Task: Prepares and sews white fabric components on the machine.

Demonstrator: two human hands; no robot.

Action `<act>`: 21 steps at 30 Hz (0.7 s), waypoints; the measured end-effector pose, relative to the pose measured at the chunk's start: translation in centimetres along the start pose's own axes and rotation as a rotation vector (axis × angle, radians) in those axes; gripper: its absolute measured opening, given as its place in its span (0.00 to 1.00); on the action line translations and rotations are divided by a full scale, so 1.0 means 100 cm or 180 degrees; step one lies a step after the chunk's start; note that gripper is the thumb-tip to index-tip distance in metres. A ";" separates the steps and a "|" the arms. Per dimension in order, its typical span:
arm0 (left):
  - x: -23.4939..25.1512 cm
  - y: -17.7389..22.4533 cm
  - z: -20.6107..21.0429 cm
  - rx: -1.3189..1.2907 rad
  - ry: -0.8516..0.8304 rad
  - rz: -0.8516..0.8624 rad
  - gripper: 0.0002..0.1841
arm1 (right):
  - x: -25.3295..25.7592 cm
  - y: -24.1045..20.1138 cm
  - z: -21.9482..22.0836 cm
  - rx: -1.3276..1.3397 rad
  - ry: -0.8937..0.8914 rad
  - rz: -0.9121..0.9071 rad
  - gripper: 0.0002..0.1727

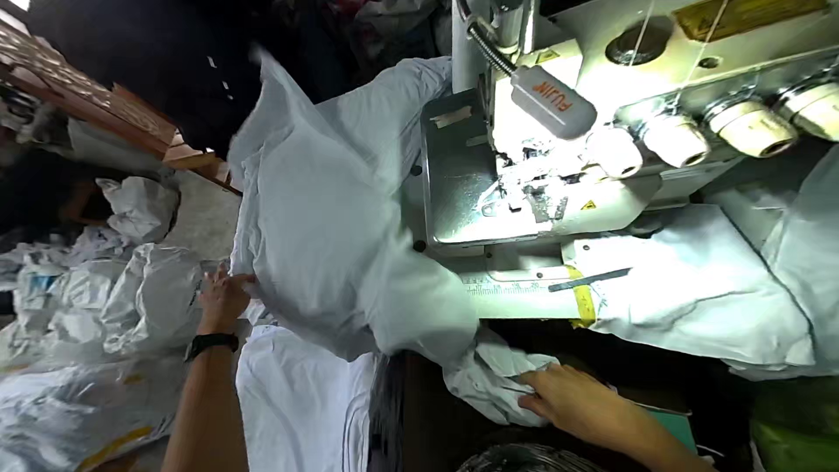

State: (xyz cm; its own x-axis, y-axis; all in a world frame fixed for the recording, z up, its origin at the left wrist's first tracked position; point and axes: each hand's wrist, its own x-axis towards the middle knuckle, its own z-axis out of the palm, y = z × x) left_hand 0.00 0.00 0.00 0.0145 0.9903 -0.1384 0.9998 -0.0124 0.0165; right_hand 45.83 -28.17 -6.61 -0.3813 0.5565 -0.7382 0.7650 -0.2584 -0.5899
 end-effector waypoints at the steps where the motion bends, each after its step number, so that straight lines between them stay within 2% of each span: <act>1: 0.001 0.012 0.000 -0.0088 0.0111 0.0159 0.17 | 0.002 -0.004 -0.010 0.0036 0.0182 -0.0291 0.22; 2: 0.004 0.027 -0.002 -0.0231 0.0301 0.0398 0.16 | 0.006 -0.009 -0.017 0.0126 0.0494 -0.0629 0.21; 4: 0.015 0.071 -0.012 -0.0642 0.0498 0.0824 0.15 | 0.025 -0.026 -0.024 0.0232 0.1469 -0.1187 0.17; 5: 0.023 0.096 -0.017 -0.0848 0.0520 0.1017 0.16 | 0.038 -0.038 -0.026 0.0217 0.1964 -0.1319 0.17; 6: 0.031 0.120 -0.020 -0.0995 0.0522 0.1218 0.16 | 0.049 -0.053 -0.030 0.0201 0.2217 -0.1265 0.20; 8: 0.048 0.168 -0.018 -0.1126 0.0528 0.1582 0.17 | 0.060 -0.087 -0.039 0.0047 0.1911 -0.0674 0.30; 9: 0.057 0.191 -0.013 -0.1142 0.0492 0.1688 0.17 | 0.069 -0.102 -0.036 -0.0149 0.1898 -0.0448 0.30; 11: 0.076 0.232 0.001 -0.0987 0.0333 0.1730 0.20 | 0.097 -0.111 -0.010 -0.0766 0.2963 -0.0589 0.15; 12: 0.085 0.250 0.008 -0.0781 0.0202 0.1656 0.21 | 0.103 -0.111 -0.006 -0.0813 0.3136 -0.0730 0.10; 14: 0.099 0.274 0.019 -0.0189 -0.0206 0.1408 0.25 | 0.092 -0.105 -0.021 -0.0174 0.2523 -0.1015 0.09; 15: 0.105 0.282 0.023 0.0062 -0.0360 0.1303 0.23 | 0.083 -0.094 -0.032 0.0392 0.2275 -0.1254 0.11; 17: 0.113 0.290 0.020 0.0170 -0.0458 0.1355 0.18 | 0.064 -0.065 -0.047 0.1676 0.2259 -0.1905 0.09; 19: 0.109 0.291 0.011 -0.0905 -0.0093 0.1720 0.16 | 0.034 -0.037 -0.056 0.2499 0.2239 -0.2529 0.06; 21: 0.084 0.303 0.000 -0.2322 0.0554 0.2099 0.15 | -0.001 -0.001 -0.064 0.2215 0.1801 -0.3265 0.14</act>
State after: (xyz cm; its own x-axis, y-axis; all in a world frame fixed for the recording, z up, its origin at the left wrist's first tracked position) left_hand 30.44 7.94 -0.64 0.5026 0.8234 0.2635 0.5382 -0.5365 0.6500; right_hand 49.12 -23.10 -4.41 -0.2234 0.9387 0.2627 -0.2128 0.2161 -0.9529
